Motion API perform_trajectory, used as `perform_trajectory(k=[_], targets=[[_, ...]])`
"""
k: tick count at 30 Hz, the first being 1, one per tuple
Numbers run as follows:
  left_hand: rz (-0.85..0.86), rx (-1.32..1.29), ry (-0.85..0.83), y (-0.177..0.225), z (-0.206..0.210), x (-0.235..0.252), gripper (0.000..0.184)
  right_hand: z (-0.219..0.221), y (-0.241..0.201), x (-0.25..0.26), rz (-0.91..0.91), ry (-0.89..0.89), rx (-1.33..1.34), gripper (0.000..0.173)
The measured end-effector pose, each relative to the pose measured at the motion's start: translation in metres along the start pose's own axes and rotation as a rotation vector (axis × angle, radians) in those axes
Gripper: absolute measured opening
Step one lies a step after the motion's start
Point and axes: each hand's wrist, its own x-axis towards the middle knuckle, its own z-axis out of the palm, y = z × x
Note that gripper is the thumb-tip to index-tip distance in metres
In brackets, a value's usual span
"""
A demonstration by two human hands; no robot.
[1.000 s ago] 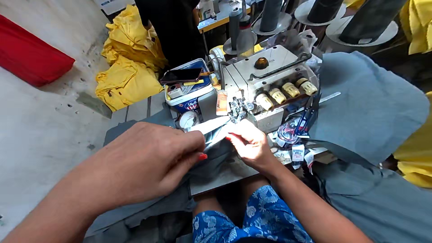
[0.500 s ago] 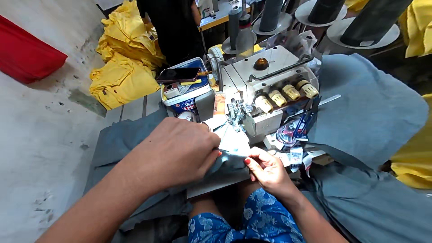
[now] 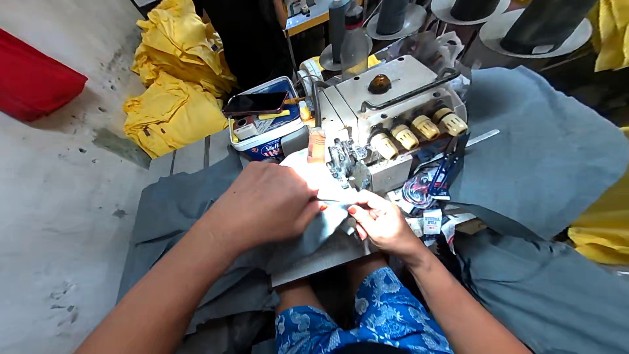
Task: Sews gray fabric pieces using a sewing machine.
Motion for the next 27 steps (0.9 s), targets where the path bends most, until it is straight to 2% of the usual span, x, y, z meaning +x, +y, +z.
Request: perform_trajectory(k=[4, 6, 9, 11, 13, 16, 18, 23, 27], targets=[[-0.135, -0.054, -0.106, -0.028, -0.014, -0.008, 0.035, -0.004, -0.001, 0.01, 0.09, -0.025, 0.03, 0.013], [-0.148, -0.091, -0.082, -0.028, -0.02, -0.012, 0.038, -0.005, -0.006, 0.012, 0.14, -0.054, 0.008, 0.014], [-0.022, -0.11, 0.061, -0.009, -0.018, -0.013, 0.038, -0.009, -0.019, 0.008, 0.127, -0.131, -0.033, 0.017], [0.048, -0.122, 0.083, 0.002, -0.015, -0.009, 0.044, -0.006, -0.024, -0.001, 0.061, -0.13, -0.042, 0.017], [0.035, -0.159, 0.013, 0.006, -0.012, -0.006, 0.044, -0.004, -0.021, -0.011, 0.026, -0.095, -0.028, 0.017], [-0.041, -0.268, -0.126, 0.007, -0.013, -0.003, 0.029, -0.003, -0.015, -0.021, 0.015, -0.045, -0.012, 0.014], [-0.042, -0.286, -0.155, 0.008, -0.015, -0.003, 0.028, -0.002, -0.014, -0.024, 0.011, -0.033, -0.011, 0.014], [-0.023, -0.22, -0.126, 0.004, -0.007, 0.001, 0.032, 0.0, -0.008, -0.022, 0.009, -0.027, -0.007, 0.015], [0.053, -0.175, 0.012, 0.003, 0.016, 0.007, 0.032, 0.003, -0.006, -0.015, 0.025, -0.01, 0.015, 0.015]])
